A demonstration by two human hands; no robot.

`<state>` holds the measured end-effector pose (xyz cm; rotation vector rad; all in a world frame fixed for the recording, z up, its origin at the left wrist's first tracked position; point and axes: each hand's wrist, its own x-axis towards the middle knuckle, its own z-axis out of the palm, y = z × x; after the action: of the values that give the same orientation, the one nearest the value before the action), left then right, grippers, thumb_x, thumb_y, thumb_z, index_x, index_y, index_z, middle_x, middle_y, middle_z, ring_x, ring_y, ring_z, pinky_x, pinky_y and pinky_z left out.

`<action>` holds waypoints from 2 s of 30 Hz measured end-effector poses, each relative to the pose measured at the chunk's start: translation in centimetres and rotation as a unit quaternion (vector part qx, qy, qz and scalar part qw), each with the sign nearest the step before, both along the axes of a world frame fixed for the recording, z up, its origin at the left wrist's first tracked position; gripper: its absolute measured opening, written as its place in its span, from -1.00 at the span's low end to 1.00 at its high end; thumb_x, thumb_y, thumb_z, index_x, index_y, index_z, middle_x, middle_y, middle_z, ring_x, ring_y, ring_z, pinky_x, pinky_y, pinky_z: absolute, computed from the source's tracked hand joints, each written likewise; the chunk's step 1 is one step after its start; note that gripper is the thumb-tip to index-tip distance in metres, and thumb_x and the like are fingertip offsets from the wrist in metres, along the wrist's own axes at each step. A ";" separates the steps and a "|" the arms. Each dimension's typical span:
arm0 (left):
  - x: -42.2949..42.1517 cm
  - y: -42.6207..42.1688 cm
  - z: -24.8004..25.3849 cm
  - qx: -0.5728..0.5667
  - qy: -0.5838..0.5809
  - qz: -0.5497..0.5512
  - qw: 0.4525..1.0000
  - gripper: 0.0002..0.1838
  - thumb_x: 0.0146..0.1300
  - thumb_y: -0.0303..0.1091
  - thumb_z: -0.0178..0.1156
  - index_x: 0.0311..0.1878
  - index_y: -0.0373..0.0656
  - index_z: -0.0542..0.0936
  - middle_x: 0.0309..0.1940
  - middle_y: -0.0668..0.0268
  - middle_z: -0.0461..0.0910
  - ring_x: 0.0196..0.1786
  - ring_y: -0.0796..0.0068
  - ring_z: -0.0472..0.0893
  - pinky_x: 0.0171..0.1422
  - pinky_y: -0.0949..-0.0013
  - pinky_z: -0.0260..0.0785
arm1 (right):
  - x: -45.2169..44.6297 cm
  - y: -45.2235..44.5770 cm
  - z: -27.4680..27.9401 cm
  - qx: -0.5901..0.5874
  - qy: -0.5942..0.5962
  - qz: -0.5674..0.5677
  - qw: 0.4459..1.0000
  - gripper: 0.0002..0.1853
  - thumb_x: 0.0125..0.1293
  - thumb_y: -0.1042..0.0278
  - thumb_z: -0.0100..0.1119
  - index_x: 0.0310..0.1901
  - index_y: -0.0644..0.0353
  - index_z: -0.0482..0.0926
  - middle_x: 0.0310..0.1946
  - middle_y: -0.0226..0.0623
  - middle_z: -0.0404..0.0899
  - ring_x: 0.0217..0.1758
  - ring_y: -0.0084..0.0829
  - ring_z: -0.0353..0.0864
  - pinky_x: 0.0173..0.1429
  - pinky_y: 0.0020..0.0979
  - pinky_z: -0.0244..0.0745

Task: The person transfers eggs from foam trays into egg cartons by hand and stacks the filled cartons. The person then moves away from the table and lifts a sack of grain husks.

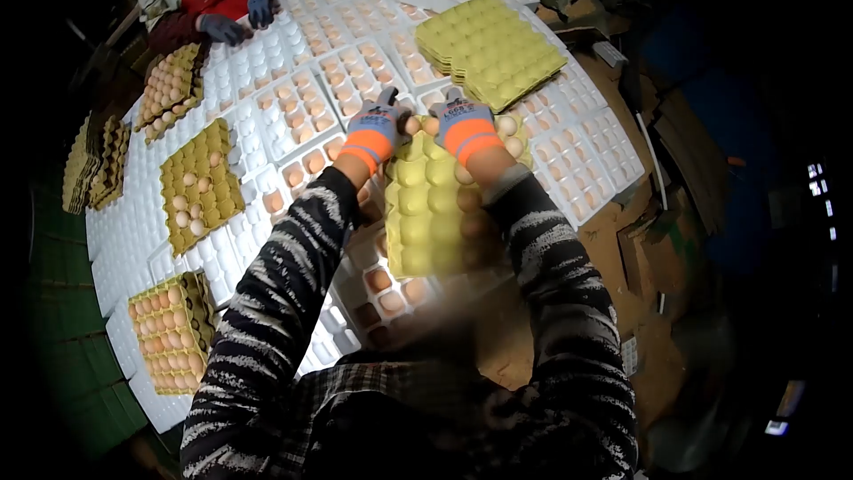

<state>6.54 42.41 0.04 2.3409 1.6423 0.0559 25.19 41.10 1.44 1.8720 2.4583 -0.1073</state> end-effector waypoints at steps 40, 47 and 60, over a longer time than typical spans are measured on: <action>-33.9 -20.0 -15.2 0.302 -0.377 0.302 0.822 -0.53 0.18 -0.52 0.14 0.21 -0.20 0.60 0.20 0.04 0.53 0.29 -0.06 0.48 0.48 0.06 0.28 | -37.5 -8.9 -17.0 -0.032 0.578 0.114 0.808 -0.54 0.41 0.48 0.16 0.34 0.18 0.50 0.21 -0.14 0.56 0.28 -0.22 0.58 0.36 -0.30 0.49; -28.7 -23.1 -13.7 0.190 -0.561 0.222 0.775 -0.59 0.35 -0.60 0.03 0.24 -0.26 0.59 0.17 0.16 0.59 0.26 0.20 0.56 0.45 0.22 0.34 | -25.5 -20.3 -7.6 0.007 0.556 0.148 0.818 -0.64 0.36 0.57 0.19 0.18 0.18 0.64 0.16 -0.16 0.67 0.27 -0.17 0.62 0.32 -0.26 0.53; -3.7 -23.5 -1.1 0.042 -0.379 -0.171 0.908 -0.39 0.16 -0.28 0.45 0.34 -0.01 0.59 0.11 0.16 0.68 0.11 0.08 0.61 0.25 0.14 0.46 | 7.2 -26.3 1.6 0.017 0.086 -0.065 0.994 -0.60 0.23 0.24 0.32 0.13 -0.16 0.64 0.12 -0.35 0.61 0.19 -0.16 0.59 0.25 -0.17 0.54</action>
<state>2.85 18.91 -1.06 2.1948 0.8545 0.8562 32.34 14.81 3.04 2.1214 2.4553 -0.2410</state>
